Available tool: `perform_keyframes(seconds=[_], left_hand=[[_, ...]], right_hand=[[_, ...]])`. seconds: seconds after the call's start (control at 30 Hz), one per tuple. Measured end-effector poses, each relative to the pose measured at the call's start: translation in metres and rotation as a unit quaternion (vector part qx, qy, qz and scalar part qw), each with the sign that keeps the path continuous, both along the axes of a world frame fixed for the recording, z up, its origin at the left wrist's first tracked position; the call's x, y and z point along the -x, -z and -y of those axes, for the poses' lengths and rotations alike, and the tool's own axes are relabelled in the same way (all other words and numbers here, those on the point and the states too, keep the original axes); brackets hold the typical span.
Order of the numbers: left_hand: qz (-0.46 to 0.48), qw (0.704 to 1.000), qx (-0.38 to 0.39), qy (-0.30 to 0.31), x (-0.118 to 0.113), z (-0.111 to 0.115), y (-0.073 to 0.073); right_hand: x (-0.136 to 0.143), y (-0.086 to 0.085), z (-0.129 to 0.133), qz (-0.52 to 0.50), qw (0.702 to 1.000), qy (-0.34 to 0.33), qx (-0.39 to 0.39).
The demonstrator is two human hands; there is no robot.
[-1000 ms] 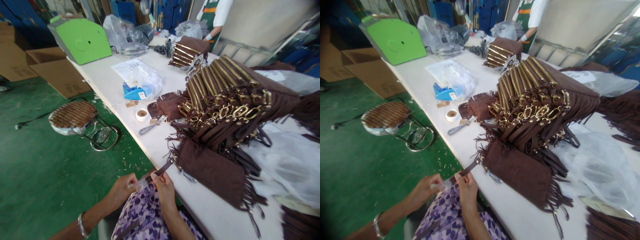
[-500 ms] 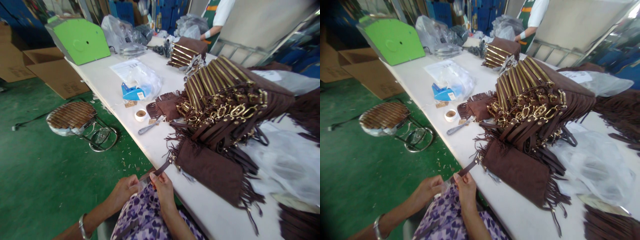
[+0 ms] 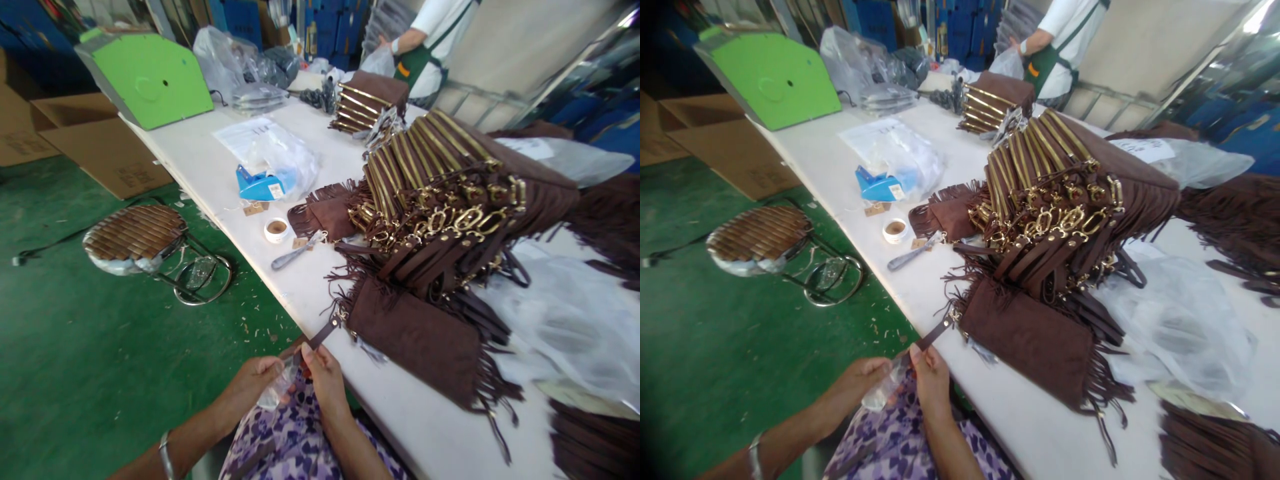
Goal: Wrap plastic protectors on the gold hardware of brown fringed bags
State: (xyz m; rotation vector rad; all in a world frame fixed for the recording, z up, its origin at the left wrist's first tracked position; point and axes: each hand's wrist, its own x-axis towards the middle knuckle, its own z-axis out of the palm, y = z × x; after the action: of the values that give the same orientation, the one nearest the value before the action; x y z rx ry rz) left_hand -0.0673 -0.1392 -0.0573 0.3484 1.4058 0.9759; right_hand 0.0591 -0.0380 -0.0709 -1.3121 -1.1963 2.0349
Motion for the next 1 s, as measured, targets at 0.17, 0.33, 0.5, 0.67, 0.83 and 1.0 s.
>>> perform_keyframes(seconds=[0.17, 0.33, 0.5, 0.67, 0.83, 1.0], left_hand=[[0.015, 1.000, -0.007, -0.001, -0.010, -0.015, -0.005], [-0.006, 0.997, -0.078, 0.027, -0.015, -0.029, 0.001], [-0.059, 0.994, -0.031, 0.083, -0.001, 0.002, 0.010], [-0.059, 0.993, 0.002, 0.101, 0.009, 0.029, 0.015], [-0.039, 0.995, -0.028, 0.089, -0.004, 0.010, 0.023], [0.001, 0.996, -0.058, 0.073, -0.015, -0.012, 0.016]], right_hand=[[-0.001, 0.010, 0.004, -0.026, 1.000, 0.004, 0.011], [-0.005, 0.013, 0.008, -0.050, 0.997, -0.027, 0.051], [-0.015, 0.011, -0.001, -0.014, 0.997, 0.018, 0.076], [-0.016, 0.019, 0.000, -0.001, 0.991, 0.083, 0.102], [-0.019, 0.024, 0.003, 0.014, 0.995, 0.069, 0.072], [-0.025, 0.021, 0.002, 0.013, 0.997, 0.051, 0.062]])
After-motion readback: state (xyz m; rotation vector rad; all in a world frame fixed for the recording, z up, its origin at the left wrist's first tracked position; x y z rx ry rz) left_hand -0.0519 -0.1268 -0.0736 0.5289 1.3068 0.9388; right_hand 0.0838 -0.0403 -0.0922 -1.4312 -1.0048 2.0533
